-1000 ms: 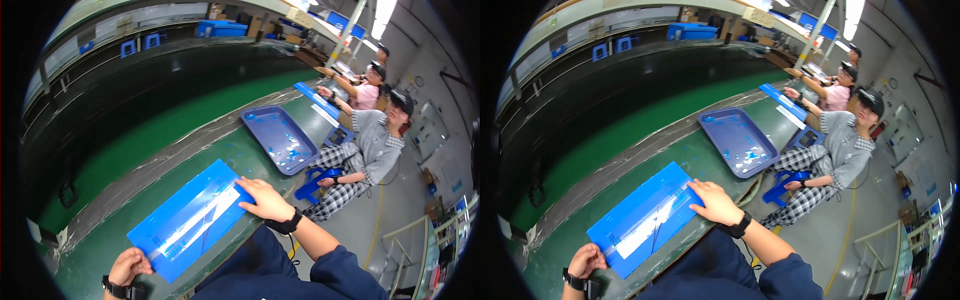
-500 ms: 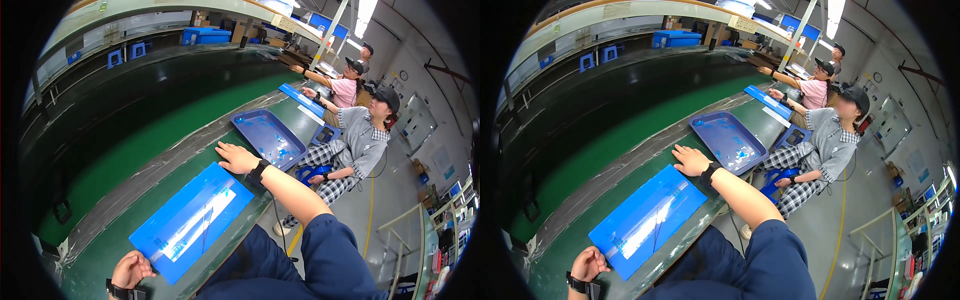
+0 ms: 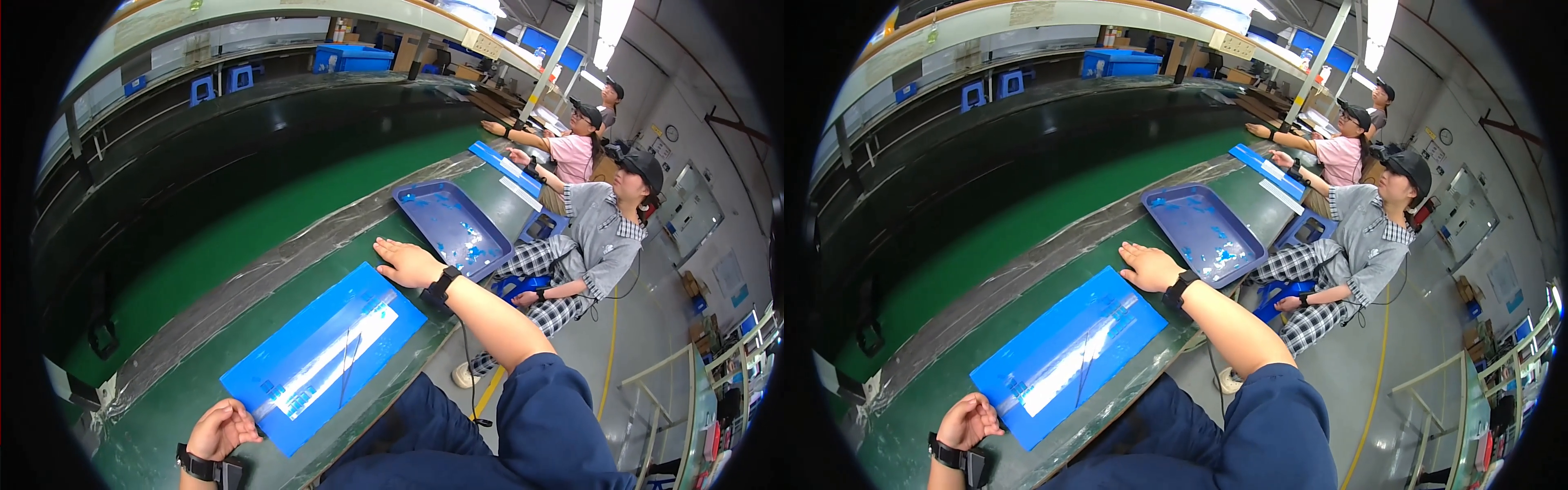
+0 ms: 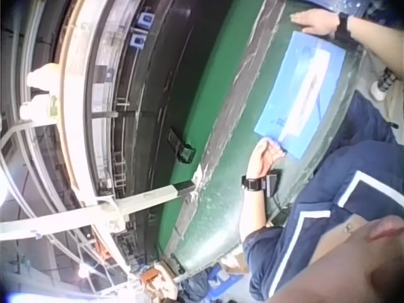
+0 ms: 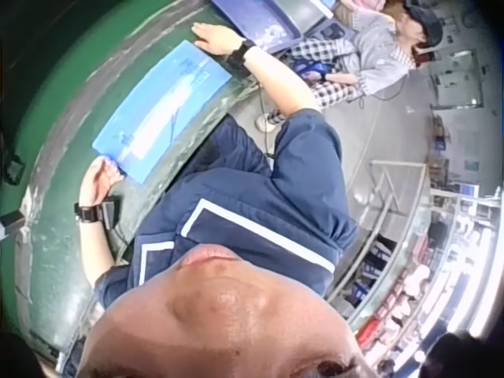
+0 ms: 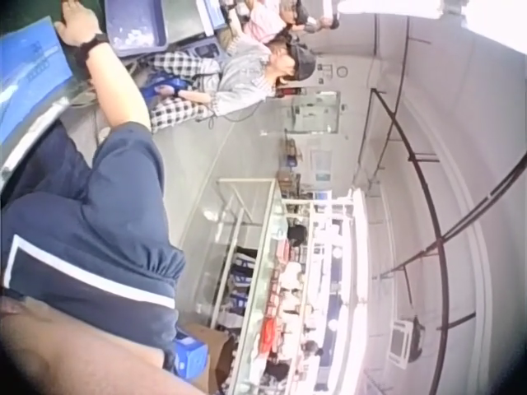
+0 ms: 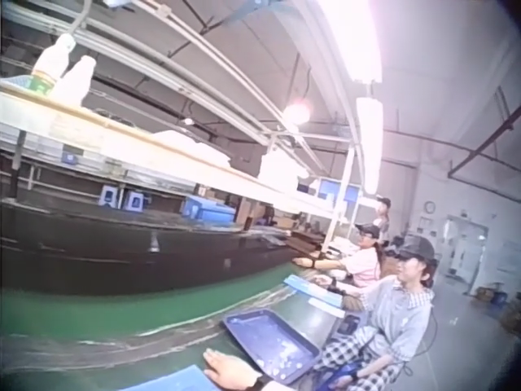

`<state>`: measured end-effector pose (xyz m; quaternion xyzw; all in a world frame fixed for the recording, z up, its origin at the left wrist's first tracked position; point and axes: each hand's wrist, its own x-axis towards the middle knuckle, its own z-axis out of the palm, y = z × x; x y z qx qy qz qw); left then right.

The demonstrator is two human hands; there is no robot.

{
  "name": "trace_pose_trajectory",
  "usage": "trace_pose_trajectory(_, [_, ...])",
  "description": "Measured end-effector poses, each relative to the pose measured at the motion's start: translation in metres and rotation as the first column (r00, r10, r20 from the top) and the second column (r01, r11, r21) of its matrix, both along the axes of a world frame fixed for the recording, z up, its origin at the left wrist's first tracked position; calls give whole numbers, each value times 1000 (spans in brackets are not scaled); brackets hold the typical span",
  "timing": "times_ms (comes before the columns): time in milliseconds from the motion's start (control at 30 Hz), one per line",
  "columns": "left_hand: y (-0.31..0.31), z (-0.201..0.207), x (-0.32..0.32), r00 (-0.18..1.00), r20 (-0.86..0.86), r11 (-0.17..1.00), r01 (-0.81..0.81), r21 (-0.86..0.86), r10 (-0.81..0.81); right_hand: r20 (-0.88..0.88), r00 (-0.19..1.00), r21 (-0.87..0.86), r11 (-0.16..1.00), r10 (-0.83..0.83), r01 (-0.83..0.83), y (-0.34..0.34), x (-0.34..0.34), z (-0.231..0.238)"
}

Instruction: The recorder is assembling an electronic component, specifically placing small parts onto a circuit board or casing using tweezers and yellow finger cots.

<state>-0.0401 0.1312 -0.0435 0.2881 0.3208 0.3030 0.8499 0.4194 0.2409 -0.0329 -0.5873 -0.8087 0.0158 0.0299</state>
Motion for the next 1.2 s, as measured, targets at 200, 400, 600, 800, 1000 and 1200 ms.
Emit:
trace_pose_trajectory(200, [2,3,5,999,-29,1000,21,14,-21,-14,1000,60,998,7,-6,-22,17,0])
trace_pose_trajectory(400, [2,6,0,998,38,998,53,28,-54,-100,995,88,996,4,5,-56,20,7])
trace_pose_trajectory(600, [2,-6,-6,980,123,987,159,12,-160,-112,993,91,995,-31,42,-118,8,12])
trace_pose_trajectory(800, [6,-9,-3,958,187,974,201,101,-217,-102,995,205,979,16,6,-174,9,10])
trace_pose_trajectory(1000, [4,-2,-4,984,102,980,134,145,-149,-193,969,440,896,152,-53,-185,29,-15])
trace_pose_trajectory(1200, [11,-7,-5,988,87,989,122,87,-129,-375,923,426,900,89,87,-188,38,-11])
